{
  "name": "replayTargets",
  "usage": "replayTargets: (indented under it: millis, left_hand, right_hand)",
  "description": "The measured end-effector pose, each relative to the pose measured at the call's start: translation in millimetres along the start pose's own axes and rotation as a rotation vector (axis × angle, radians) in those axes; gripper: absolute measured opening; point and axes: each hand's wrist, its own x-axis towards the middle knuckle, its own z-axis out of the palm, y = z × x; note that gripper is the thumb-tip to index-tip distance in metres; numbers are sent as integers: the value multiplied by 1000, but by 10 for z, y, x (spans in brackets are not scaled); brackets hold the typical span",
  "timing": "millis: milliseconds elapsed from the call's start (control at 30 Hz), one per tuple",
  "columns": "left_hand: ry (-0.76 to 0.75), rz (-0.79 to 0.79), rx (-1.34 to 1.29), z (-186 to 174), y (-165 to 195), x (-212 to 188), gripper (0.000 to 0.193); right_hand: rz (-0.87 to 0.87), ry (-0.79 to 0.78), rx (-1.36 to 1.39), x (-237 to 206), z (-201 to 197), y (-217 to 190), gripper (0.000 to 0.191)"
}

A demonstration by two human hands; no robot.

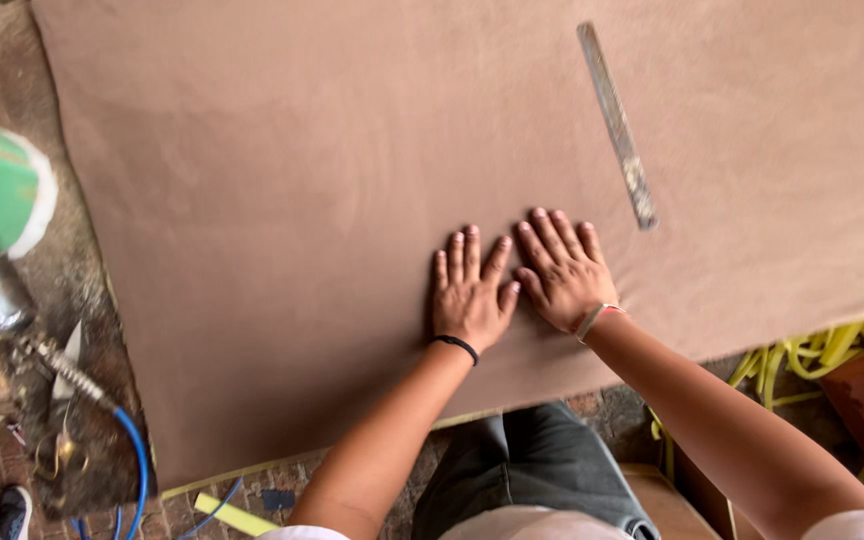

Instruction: The person carries a piece of brown fabric to a workbench, spreads it flat over a yellow foam sheet, and smooths it with both hands. They use a spray gun to apply adhesive to the foam, reposition and fold the fabric back, spray again, and press the fabric firmly onto the foam with their palms.

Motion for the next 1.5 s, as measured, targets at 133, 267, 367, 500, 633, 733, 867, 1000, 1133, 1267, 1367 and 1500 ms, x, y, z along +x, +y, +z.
replayTargets:
  millis: [133,267,367,500,633,733,867,1000,1133,1267,1367,1500]
  left_hand:
    - [-2,38,-41,192,376,-683,71]
    - [10,71,2,299,572,-981,76]
    - [32,162,-131,225,425,-944,78]
    - [131,-113,-26,-114,-381,-795,72]
    - [209,-760,41,-557,-1730,-1455,76]
    - [249,-1109,19,-739,-2434,-2143,84]
    - [268,-1222,2,-892,-2723,-2563,94]
    - [253,-1002,43,-764,-2288,-2355,89]
    - [213,-669,-8,-305,-1248,-1819,84]
    - [145,-530,-41,12,-175,-1367,84]
    - [90,-478,-76,121,414,-866,79]
    - [47,-286,-110,276,1126,-27,71]
  right_hand:
    - [81,49,21,-704,53,-190,67]
    - [104,80,0,-1065,70,-227,66]
    - [120,79,18,-1141,106,-244,66]
    - [83,108,50,-1174,140,-264,67]
    - [82,50,124,-1112,178,-346,69]
    - [99,11,127,-1025,149,-457,70]
    - [48,52,36,-993,4,-484,74]
    - [231,-167,120,-958,-259,-143,67]
    - [397,194,169,-645,-452,488,79]
    - [642,156,236,-613,-685,1251,60]
    - [819,144,296,-810,-887,1923,48]
    - [1080,360,296,-1135,-996,2969,48]
